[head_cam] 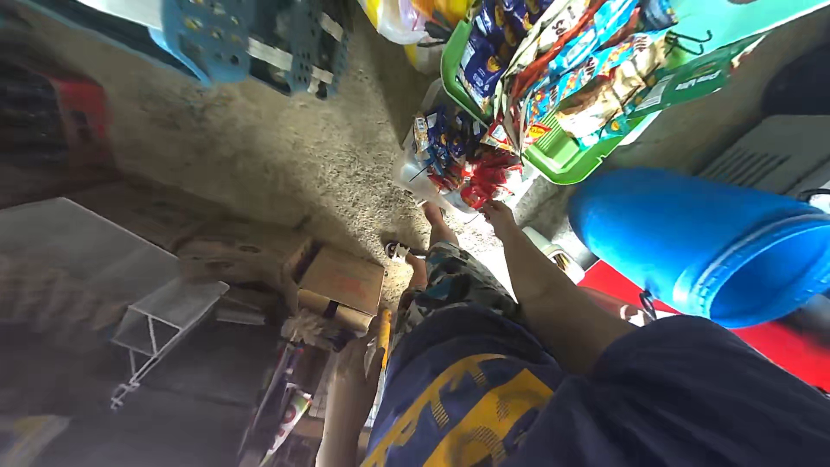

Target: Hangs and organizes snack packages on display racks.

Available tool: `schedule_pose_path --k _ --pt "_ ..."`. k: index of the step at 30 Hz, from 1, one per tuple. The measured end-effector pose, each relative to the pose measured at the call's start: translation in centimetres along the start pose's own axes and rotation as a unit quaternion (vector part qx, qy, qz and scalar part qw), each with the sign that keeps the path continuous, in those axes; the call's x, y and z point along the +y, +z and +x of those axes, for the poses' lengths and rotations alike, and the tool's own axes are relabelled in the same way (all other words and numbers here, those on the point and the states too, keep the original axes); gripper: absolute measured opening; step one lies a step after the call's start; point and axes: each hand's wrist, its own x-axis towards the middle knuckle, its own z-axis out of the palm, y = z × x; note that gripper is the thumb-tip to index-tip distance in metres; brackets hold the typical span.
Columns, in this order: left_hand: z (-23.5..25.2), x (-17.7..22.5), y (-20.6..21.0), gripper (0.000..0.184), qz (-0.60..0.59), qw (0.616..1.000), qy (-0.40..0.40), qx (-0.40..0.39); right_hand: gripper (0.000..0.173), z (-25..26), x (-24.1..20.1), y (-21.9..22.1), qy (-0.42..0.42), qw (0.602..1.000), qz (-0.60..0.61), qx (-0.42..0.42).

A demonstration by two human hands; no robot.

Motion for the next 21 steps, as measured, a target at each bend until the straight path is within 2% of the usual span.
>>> schedule_pose_path --k 6,9,15,21 --pt "-2.3 -2.6 2.0 0.037 -0.017 0.999 0.038 0.021 0.041 -3.3 0.9 -1.6 -0.013 1.000 0.008 -0.028" --pt "-3.3 -4.9 3.1 0.037 -0.010 1.000 0.025 0.005 0.039 -4.8 1.0 -0.8 -0.006 0.999 0.031 -0.035" --pt "-7.1 -9.0 5.8 0.039 0.005 1.000 -0.024 -0.017 0.036 -6.6 3.3 1.7 0.009 0.997 -0.028 -0.071" --pt "-9.0 -10.9 7.2 0.040 -0.002 0.998 -0.046 -0.040 0.032 -8.7 6.7 4.3 0.004 0.993 -0.050 -0.106"
